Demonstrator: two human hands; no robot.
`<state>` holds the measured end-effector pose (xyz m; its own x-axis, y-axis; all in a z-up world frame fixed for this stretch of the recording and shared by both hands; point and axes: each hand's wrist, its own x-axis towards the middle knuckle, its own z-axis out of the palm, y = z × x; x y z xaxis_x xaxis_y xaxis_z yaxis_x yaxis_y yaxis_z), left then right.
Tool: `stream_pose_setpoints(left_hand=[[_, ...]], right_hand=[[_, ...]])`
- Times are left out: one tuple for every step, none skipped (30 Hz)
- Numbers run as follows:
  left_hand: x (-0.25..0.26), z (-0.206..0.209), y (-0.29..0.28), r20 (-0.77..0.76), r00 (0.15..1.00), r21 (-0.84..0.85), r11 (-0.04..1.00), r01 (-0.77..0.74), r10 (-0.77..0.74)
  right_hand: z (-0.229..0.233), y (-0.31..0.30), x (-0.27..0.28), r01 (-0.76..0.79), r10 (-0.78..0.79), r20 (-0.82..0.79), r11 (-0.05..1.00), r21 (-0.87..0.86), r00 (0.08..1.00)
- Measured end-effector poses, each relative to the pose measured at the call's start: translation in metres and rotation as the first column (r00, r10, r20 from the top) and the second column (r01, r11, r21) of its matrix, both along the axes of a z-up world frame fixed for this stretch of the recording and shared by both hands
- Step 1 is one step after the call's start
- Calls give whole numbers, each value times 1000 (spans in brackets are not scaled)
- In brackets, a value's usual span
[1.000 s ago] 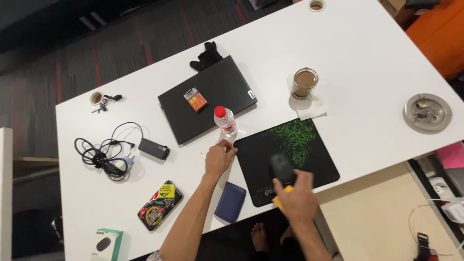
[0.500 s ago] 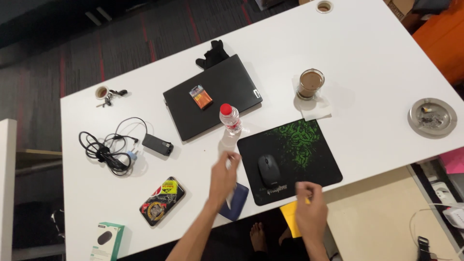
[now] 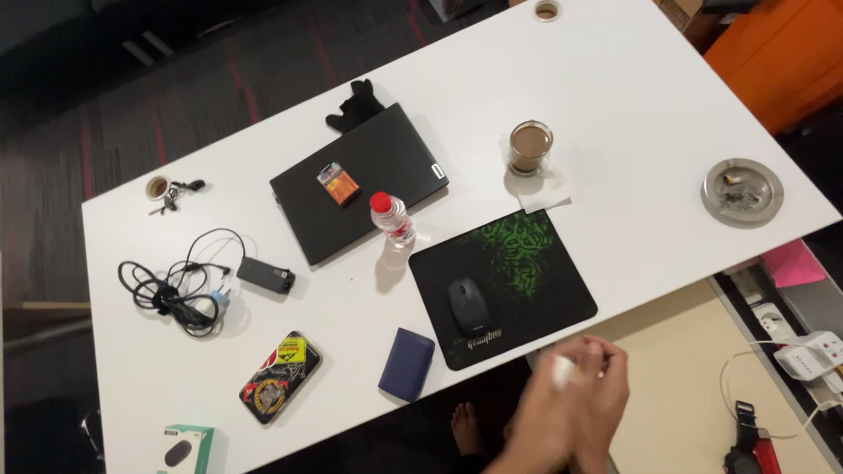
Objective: Tidying up and organizing various items including electronics, cables, and papers on a desk workspace.
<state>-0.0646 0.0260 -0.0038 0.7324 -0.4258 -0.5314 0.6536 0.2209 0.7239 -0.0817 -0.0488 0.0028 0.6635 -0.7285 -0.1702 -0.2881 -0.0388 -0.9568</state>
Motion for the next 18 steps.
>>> stream_pose_setpoints(left_hand=[[-6,-2,-6,18,1000,20,1000,7,-8],[-12,-4,-12,36,999,40,999,14,-15],[-18,-6,-18,37,999,41,999,20,-22],[-24,-9,-24,60,998,67,997,28,-32],[-31,-11,-31,82,996,91,995,36,-43],[-35,-14,-36,81,995,90,995,43,-51],[-39,-16,-42,104,993,114,992,49,-61],[-43,-19,-47,126,989,138,989,55,-72],[-43,-21,-50,127,989,138,989,61,-79],[-43,-24,-54,142,986,154,986,67,-90],[-43,-26,-57,156,983,171,983,72,-99],[-37,-26,-58,156,982,170,982,77,-104],[-29,-26,-59,129,988,210,976,59,-87],[-21,-26,-59,102,992,250,967,42,-69],[-10,-18,-60,102,992,250,967,44,-72],[2,-10,-60,16,1000,207,978,21,-25],[13,-1,-60,-71,997,168,986,-8,20],[20,6,-60,-72,997,170,985,-5,18]], right_hand=[[11,-1,1,35,-36,-20,999,-36,999],[22,-1,3,70,-73,-40,995,-73,997],[25,-5,3,76,-79,-40,995,-72,996],[28,-9,4,125,-128,-73,991,-50,989],[31,-13,4,175,-177,-108,984,-32,978],[21,-22,-1,182,-184,-109,983,-34,977],[11,-31,-7,201,-199,-66,979,28,978],[1,-40,-12,217,-216,-23,972,90,976],[0,-45,-14,223,-222,-23,971,89,975],[-1,-51,-15,157,-162,50,983,97,986],[-1,-56,-17,87,-99,122,991,100,988],[7,-59,-19,93,-105,121,991,99,987],[14,-61,-19,4,-8,99,999,42,995],[22,-64,-18,-86,87,72,996,-13,994],[31,-66,-19,-84,84,72,996,-12,994],[39,-69,-20,-189,194,35,975,-114,980],[48,-70,-20,-294,298,-13,933,-209,954],[47,-71,-20,-292,296,-13,934,-207,955]])
